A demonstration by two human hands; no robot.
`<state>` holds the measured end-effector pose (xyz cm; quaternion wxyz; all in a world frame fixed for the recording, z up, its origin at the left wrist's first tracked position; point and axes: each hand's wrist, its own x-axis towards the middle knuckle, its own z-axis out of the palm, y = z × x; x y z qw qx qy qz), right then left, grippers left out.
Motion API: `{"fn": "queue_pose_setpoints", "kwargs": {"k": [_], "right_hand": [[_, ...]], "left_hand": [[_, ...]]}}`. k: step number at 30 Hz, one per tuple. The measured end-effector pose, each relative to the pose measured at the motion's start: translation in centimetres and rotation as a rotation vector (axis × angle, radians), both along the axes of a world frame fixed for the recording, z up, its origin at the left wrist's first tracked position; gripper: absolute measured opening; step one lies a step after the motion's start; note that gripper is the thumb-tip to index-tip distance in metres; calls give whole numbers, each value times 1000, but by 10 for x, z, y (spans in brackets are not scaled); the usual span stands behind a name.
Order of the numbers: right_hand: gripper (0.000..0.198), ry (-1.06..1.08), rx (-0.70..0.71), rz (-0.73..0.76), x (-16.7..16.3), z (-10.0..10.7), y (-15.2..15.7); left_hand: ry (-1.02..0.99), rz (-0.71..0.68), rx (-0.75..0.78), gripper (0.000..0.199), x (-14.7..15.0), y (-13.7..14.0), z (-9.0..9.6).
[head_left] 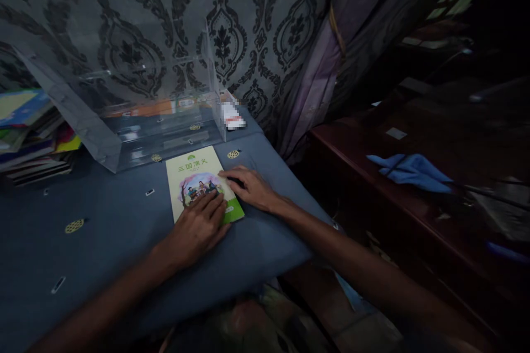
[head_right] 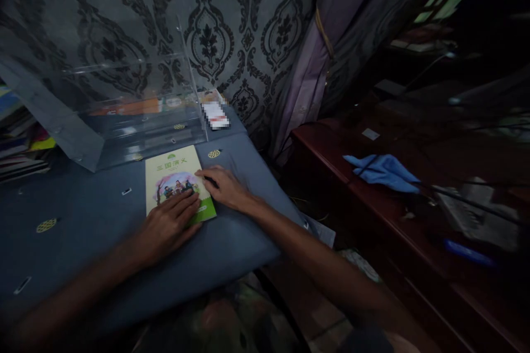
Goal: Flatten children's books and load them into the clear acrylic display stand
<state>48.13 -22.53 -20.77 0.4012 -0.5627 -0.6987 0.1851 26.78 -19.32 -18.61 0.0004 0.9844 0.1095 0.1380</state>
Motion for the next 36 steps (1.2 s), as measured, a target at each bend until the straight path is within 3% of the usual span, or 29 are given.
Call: {"fn": "queue_pose_setpoints", "kwargs": {"k": [4, 9, 19, 27, 32, 36], "right_hand": [[33, 114, -43, 2, -2, 6, -34], [31, 178, -72, -5, -3, 9, -53], [29, 219, -88, -14, -5, 12, -58], [30, 223, -82, -9, -6, 14, -57], [33, 144, -45, 12, -5, 3, -58], [37, 64, 25, 70, -3, -4, -58]], "left_hand": [[-19, -18, 19, 34, 0, -1, 5], [-23, -28, 54, 34, 1, 0, 11], [-6, -21, -37, 31, 2, 0, 13], [-51, -24, 62, 30, 3, -3, 9], [-103, -29, 146, 34, 2, -4, -1], [-96, -36, 109, 32, 1, 0, -2]]}}
